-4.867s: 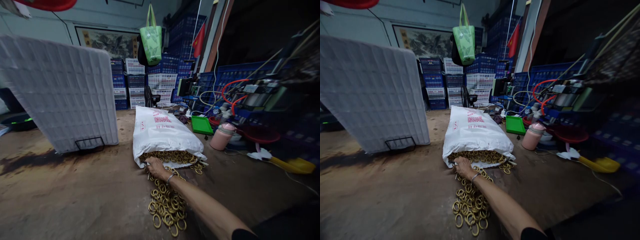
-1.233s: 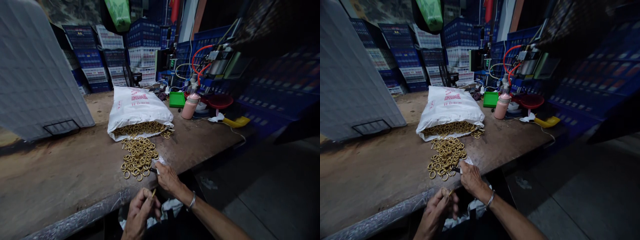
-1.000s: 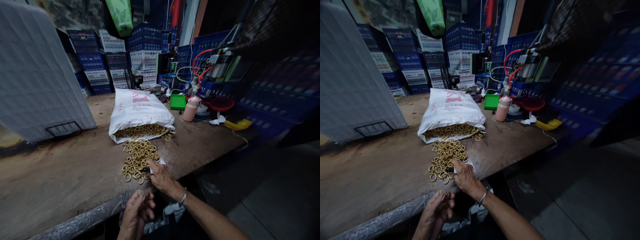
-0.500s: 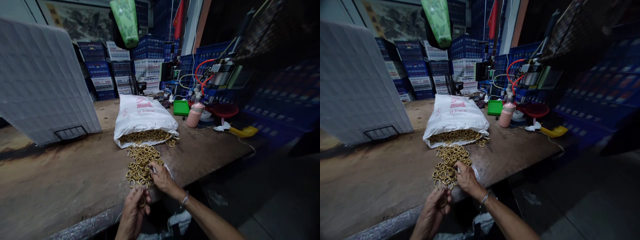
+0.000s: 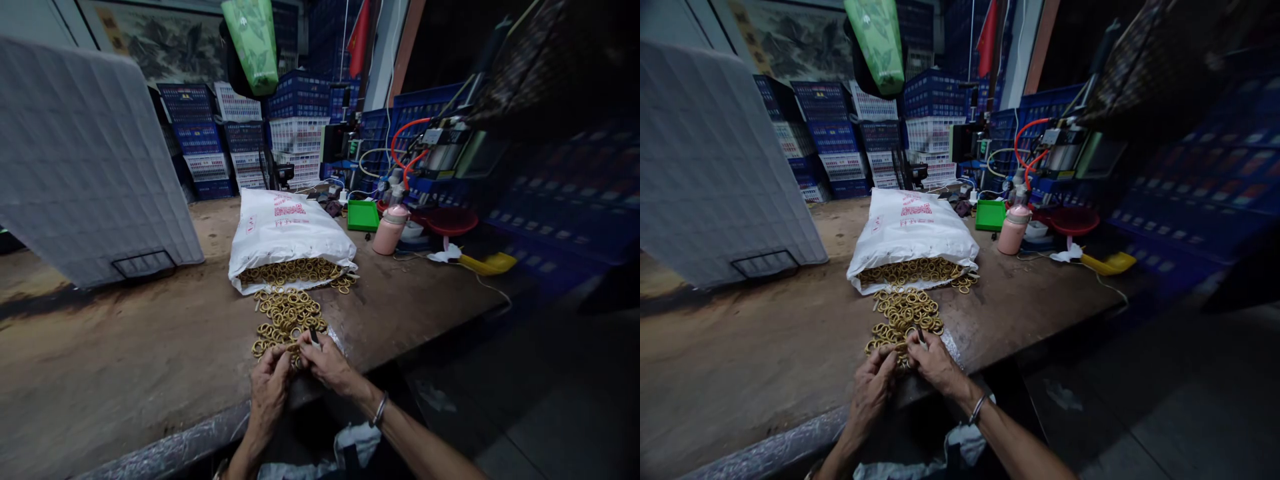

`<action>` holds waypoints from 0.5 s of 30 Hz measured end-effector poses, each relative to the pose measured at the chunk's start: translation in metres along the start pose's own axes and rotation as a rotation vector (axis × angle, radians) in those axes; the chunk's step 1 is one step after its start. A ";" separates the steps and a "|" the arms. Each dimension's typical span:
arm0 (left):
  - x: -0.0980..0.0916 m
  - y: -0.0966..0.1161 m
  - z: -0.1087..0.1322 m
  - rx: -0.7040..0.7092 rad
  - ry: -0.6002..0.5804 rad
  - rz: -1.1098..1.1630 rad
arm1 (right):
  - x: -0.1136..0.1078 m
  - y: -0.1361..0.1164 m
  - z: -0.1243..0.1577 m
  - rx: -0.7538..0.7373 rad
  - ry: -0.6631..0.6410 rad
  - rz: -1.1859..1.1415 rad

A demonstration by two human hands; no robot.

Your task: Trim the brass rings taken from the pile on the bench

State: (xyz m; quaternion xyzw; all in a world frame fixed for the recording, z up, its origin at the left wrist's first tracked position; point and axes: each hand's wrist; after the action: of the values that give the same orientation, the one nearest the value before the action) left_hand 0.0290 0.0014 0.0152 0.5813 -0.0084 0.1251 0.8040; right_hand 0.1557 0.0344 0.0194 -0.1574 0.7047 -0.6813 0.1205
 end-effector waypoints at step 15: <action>-0.009 -0.006 -0.005 0.004 -0.051 -0.145 | 0.006 0.002 -0.009 -0.132 0.087 0.395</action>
State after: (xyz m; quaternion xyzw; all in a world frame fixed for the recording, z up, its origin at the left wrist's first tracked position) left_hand 0.0206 0.0028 0.0061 0.5848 0.0134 0.0518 0.8094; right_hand 0.1463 0.0409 0.0179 0.0056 0.7695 -0.6029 0.2104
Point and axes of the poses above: each hand's wrist, its own z-axis away from the middle knuckle, its own x-axis out of the palm, y = z × x, and after that the axes turned 11 degrees about -x, right-handed
